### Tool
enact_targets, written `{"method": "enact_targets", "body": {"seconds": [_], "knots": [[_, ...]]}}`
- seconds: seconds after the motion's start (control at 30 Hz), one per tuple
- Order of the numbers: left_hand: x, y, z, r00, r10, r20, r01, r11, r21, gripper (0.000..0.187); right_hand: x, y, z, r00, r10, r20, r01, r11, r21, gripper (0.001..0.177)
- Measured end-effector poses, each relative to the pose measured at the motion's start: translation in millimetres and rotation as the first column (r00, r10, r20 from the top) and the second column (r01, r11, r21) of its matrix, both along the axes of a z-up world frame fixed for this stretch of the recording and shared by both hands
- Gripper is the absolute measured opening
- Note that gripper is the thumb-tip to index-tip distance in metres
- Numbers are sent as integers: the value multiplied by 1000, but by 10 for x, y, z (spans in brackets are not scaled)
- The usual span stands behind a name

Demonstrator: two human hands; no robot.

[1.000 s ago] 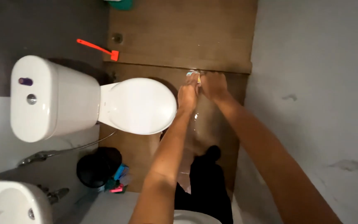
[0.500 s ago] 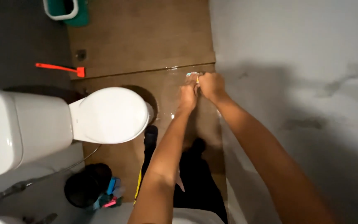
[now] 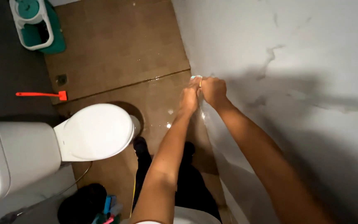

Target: Scrubbing floor seams, wiping the toilet tank, and assembling/adjusting a mop in a bathroom.

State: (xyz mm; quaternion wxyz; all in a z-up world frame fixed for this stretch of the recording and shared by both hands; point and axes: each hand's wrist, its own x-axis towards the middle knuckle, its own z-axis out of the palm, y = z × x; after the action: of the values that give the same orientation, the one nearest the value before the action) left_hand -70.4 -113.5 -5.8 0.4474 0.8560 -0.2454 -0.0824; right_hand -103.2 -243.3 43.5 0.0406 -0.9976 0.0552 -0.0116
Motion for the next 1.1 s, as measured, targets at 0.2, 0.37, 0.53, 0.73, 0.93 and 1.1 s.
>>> {"method": "enact_targets", "body": {"seconds": [0.2,0.37,0.53,0.73,0.93,1.1], "knots": [[-126,-196,-36,998,-50,-48,44,992,-116,48,-133,-141,71,998,-52,-21,52,999,6,15],[-232,-275,-131,996,-78,-35,71,983,-171,44,-286,-201,-56,998,-62,-9,62,998,1,9],[-240,-328,-327,990,-140,-4,138,978,-157,45,-316,-219,-150,987,-125,-104,118,991,-71,12],[-201,-344,-241,988,-152,6,150,968,-203,44,-299,-240,-174,990,-128,-64,122,988,-97,13],[-165,-154,406,995,-61,-73,56,996,-74,37,-253,-168,64,998,-59,19,60,993,-105,14],[-94,-32,221,1000,-9,-23,7,999,-53,41,-134,-19,191,1000,8,19,-7,997,-75,12]]}}
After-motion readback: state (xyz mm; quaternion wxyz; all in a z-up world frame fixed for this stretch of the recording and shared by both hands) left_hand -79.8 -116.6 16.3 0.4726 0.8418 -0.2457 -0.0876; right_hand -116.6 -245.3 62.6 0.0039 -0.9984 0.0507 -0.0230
